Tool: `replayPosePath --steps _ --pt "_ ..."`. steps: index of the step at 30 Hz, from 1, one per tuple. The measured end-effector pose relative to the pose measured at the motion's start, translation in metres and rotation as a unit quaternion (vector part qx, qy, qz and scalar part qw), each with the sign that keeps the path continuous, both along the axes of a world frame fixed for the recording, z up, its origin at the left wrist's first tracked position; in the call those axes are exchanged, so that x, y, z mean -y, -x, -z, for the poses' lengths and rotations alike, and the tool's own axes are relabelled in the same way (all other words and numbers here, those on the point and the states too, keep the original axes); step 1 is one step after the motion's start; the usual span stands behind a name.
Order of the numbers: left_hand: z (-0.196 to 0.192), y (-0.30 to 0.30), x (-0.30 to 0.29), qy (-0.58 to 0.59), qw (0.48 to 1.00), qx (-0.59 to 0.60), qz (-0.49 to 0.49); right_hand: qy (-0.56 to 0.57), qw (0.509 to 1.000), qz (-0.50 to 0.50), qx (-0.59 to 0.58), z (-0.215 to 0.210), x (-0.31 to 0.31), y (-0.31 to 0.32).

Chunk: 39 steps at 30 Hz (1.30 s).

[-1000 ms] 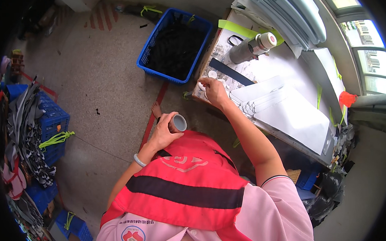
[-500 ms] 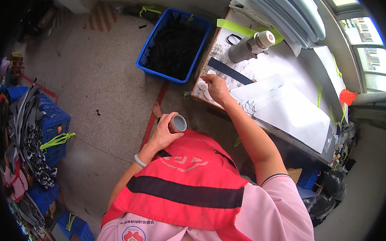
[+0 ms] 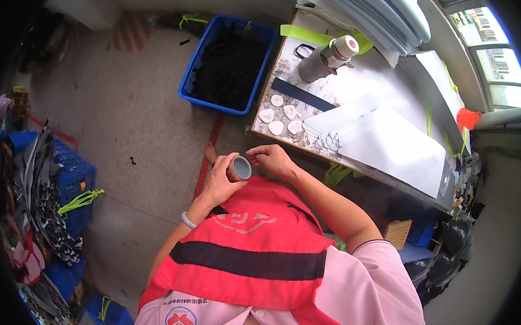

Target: The recorder is sorting and organizing small circular manufacturing components at a workbench.

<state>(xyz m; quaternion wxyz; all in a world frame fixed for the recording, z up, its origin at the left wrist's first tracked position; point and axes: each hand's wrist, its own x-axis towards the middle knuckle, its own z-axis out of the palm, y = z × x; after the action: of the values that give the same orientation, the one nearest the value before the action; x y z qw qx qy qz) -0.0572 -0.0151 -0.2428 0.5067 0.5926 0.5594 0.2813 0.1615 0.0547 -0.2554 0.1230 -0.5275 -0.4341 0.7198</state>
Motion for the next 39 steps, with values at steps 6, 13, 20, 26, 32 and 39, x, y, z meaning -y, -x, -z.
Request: replayPosePath --steps 6,13,20,26,32,39 --pt "-0.007 -0.005 -0.004 0.009 1.0 -0.015 -0.011 0.017 1.0 0.0 0.01 -0.008 0.004 0.016" --pt "-0.013 -0.008 -0.004 -0.025 0.997 -0.077 0.005 0.016 0.999 0.016 0.022 0.002 0.007 0.017" --pt "-0.012 -0.01 0.0 -0.042 0.992 -0.116 0.012 0.042 0.999 0.017 -0.001 0.009 0.012 0.016" --pt "-0.016 -0.013 0.0 -0.027 0.991 -0.134 0.01 0.058 0.998 -0.001 0.0 0.009 0.009 0.015" --pt "-0.011 -0.011 -0.001 -0.023 0.991 -0.129 0.01 0.064 0.998 0.014 0.002 0.006 0.008 0.015" --pt "-0.008 -0.011 -0.001 0.008 0.996 -0.094 0.001 0.081 0.996 0.02 -0.005 0.01 0.007 0.014"
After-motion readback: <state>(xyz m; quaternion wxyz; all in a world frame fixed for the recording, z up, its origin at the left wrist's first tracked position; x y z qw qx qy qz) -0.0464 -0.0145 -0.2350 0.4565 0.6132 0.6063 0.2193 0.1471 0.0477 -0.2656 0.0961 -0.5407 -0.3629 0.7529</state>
